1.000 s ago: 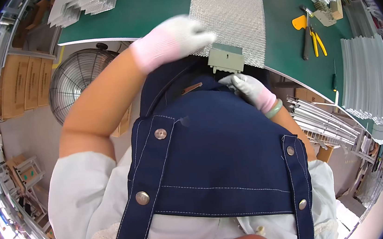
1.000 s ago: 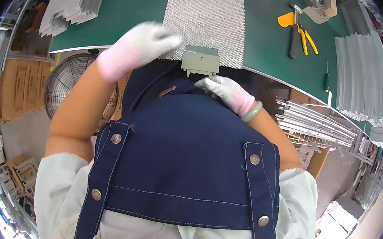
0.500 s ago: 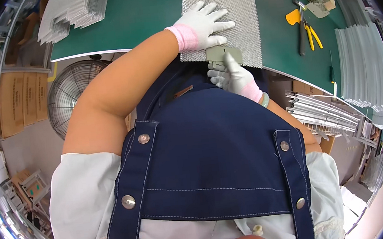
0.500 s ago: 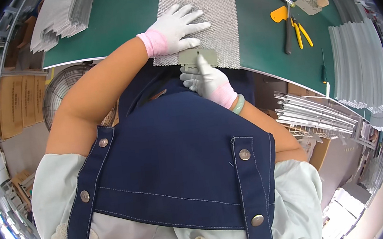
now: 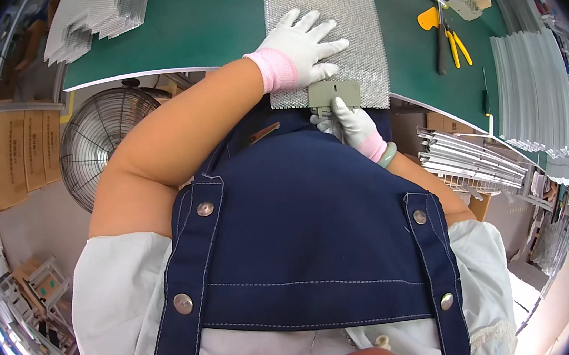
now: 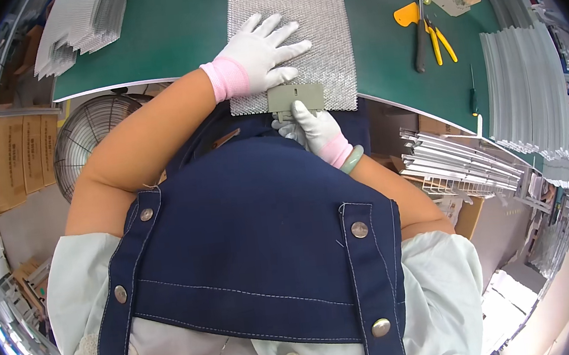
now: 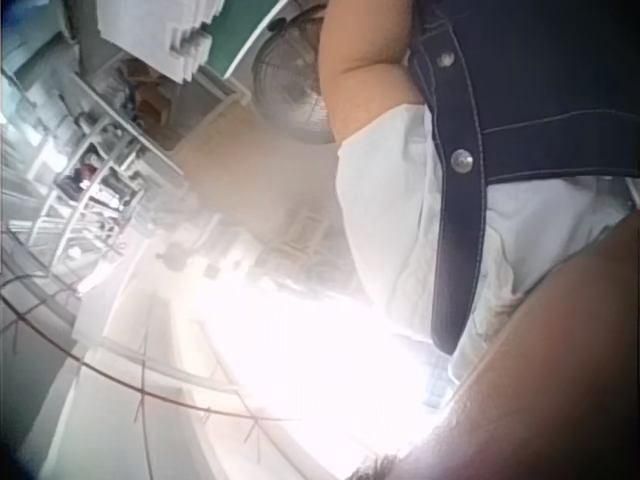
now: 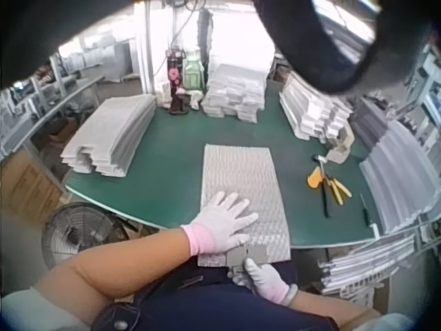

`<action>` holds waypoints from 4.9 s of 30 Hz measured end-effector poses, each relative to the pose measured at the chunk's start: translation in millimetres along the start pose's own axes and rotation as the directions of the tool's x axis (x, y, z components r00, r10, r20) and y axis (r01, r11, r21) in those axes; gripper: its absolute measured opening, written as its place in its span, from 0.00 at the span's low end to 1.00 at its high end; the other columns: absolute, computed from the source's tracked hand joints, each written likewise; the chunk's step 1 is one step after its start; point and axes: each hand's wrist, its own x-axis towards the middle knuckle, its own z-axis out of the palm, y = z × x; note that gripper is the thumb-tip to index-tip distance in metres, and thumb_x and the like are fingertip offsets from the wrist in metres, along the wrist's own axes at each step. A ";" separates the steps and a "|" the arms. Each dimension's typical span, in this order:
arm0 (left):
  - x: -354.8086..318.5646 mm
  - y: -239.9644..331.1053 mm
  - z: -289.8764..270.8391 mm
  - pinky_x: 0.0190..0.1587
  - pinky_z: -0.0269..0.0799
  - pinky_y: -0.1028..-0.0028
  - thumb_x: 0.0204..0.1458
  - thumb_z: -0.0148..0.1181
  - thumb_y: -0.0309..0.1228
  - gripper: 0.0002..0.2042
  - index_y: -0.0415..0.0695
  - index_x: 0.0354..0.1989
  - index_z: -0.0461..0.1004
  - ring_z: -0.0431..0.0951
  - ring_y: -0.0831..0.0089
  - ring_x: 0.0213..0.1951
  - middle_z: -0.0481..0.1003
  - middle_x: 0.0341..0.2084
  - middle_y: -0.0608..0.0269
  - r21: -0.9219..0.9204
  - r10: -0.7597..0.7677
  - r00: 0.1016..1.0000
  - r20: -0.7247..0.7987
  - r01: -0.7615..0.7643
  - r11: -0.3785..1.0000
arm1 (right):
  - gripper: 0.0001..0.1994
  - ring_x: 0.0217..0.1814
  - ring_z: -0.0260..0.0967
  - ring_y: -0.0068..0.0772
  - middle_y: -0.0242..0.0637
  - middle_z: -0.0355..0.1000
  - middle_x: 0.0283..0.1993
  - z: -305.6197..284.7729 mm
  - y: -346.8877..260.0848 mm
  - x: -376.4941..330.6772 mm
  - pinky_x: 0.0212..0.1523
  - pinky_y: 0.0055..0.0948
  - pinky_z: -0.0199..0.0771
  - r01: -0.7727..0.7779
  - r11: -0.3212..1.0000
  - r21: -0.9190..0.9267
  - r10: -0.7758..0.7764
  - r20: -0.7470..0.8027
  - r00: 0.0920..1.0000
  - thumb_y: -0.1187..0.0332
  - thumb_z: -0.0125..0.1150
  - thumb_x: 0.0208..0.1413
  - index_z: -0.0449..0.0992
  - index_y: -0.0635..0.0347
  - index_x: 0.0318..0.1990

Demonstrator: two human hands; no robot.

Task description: The person assembles rectangular metal frames by placing a mesh sheet onto a workbench, positioning a small plastic component, and fitting a metal frame around it. They use a hammer to secure the frame and a handheld stapler to fasten the mesh to the frame edges. The process is repeated for multiple units.

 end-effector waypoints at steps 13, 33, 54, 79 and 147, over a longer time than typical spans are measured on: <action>-0.1 2.4 -2.1 0.70 0.45 0.47 0.60 0.48 0.53 0.27 0.61 0.67 0.64 0.55 0.50 0.70 0.60 0.68 0.54 0.024 -0.059 0.998 0.031 0.058 0.998 | 0.22 0.36 0.71 0.30 0.44 0.73 0.43 11.6 -9.3 0.8 0.34 0.26 0.74 -0.090 0.971 0.223 0.105 -0.055 0.993 0.54 0.53 0.67 0.69 0.66 0.54; 11.4 47.1 -49.3 0.66 0.54 0.51 0.43 0.69 0.34 0.34 0.49 0.63 0.66 0.60 0.41 0.63 0.65 0.62 0.47 -0.150 0.269 0.947 0.174 -0.244 0.958 | 0.21 0.38 0.76 0.32 0.41 0.78 0.36 -303.9 61.2 -123.5 0.39 0.34 0.76 -0.059 0.941 -0.332 -0.314 -0.927 0.204 0.57 0.59 0.59 0.78 0.70 0.48; 44.9 73.5 -51.6 0.67 0.47 0.41 0.48 0.64 0.52 0.39 0.42 0.65 0.63 0.55 0.33 0.65 0.59 0.65 0.41 -0.050 0.172 0.981 0.095 -0.168 0.985 | 0.37 0.79 0.38 0.49 0.45 0.50 0.75 -322.3 -4.5 -104.3 0.75 0.46 0.45 -0.463 0.864 -0.199 -0.339 -0.910 -0.241 0.55 0.58 0.48 0.59 0.53 0.68; 35.4 27.3 -161.4 0.43 0.63 0.55 0.65 0.29 0.62 0.34 0.49 0.16 0.61 0.65 0.61 0.23 0.65 0.15 0.64 -0.937 -0.104 0.940 -0.325 -0.335 -0.101 | 0.21 0.48 0.72 0.40 0.42 0.74 0.44 -226.1 -75.6 -161.0 0.60 0.44 0.67 0.693 0.384 0.610 -0.651 -0.354 0.672 0.53 0.52 0.65 0.71 0.67 0.47; -103.5 45.2 -32.4 0.54 0.71 0.68 0.61 0.56 0.38 0.17 0.35 0.47 0.69 0.75 0.67 0.45 0.73 0.42 0.56 -0.763 -0.577 0.545 0.608 0.603 -0.234 | 0.15 0.38 0.69 0.23 0.29 0.70 0.35 -38.9 -47.5 -59.4 0.47 0.25 0.73 -0.036 0.929 -0.370 -0.137 -0.431 0.892 0.60 0.60 0.63 0.71 0.63 0.48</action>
